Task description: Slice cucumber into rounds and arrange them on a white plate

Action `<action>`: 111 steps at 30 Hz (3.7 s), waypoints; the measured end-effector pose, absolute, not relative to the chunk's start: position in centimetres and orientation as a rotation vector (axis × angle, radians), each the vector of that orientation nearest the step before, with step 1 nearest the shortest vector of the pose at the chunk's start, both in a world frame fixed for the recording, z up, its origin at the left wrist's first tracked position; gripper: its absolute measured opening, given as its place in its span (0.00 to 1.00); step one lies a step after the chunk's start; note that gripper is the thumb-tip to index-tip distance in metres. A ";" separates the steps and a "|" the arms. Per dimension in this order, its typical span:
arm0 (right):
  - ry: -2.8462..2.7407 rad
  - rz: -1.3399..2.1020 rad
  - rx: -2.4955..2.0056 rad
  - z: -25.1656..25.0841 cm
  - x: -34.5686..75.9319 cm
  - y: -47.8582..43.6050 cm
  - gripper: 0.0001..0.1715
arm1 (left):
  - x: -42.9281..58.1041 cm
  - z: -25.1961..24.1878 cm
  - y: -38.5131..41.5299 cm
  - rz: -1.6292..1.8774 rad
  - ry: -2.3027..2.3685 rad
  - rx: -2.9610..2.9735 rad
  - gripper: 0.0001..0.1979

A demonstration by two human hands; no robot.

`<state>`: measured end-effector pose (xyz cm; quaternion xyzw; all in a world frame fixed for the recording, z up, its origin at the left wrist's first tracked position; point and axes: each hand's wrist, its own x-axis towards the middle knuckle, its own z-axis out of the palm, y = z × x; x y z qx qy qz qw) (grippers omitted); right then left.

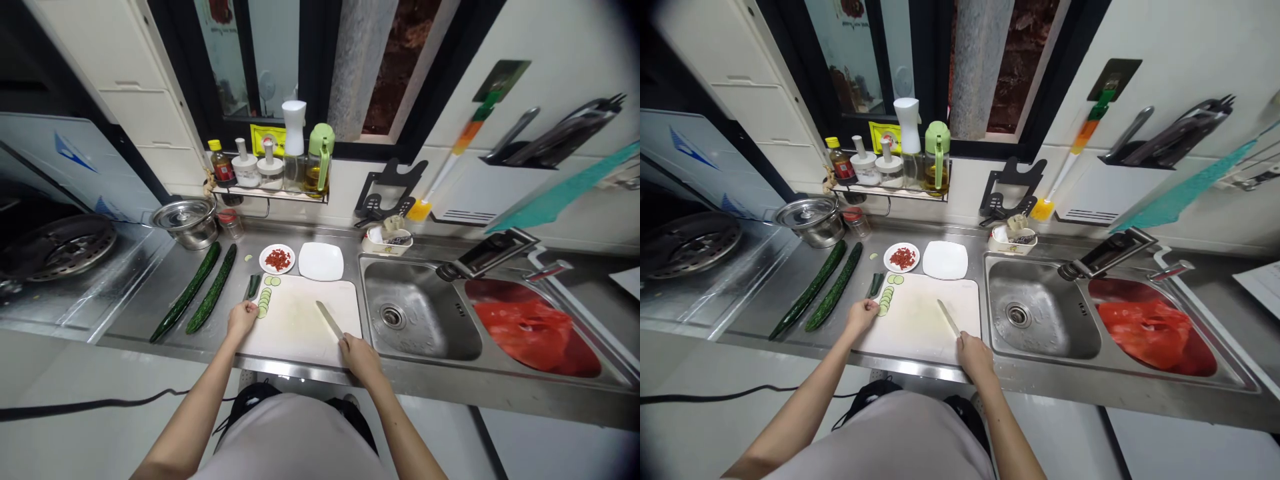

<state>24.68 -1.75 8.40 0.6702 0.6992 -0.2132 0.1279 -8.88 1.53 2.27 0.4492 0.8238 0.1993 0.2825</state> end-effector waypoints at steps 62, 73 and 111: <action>2.046 -0.650 1.918 8.8 24.7 -1.6 0.20 | 0.3 2.8 5.1 0.466 1.972 1.342 0.10; 2.140 -0.647 1.797 10.5 23.5 -3.8 0.17 | 0.9 3.7 3.5 0.322 2.017 1.519 0.10; 2.237 -0.532 1.496 11.0 22.7 -1.3 0.16 | 1.1 4.5 3.5 0.266 2.048 1.589 0.13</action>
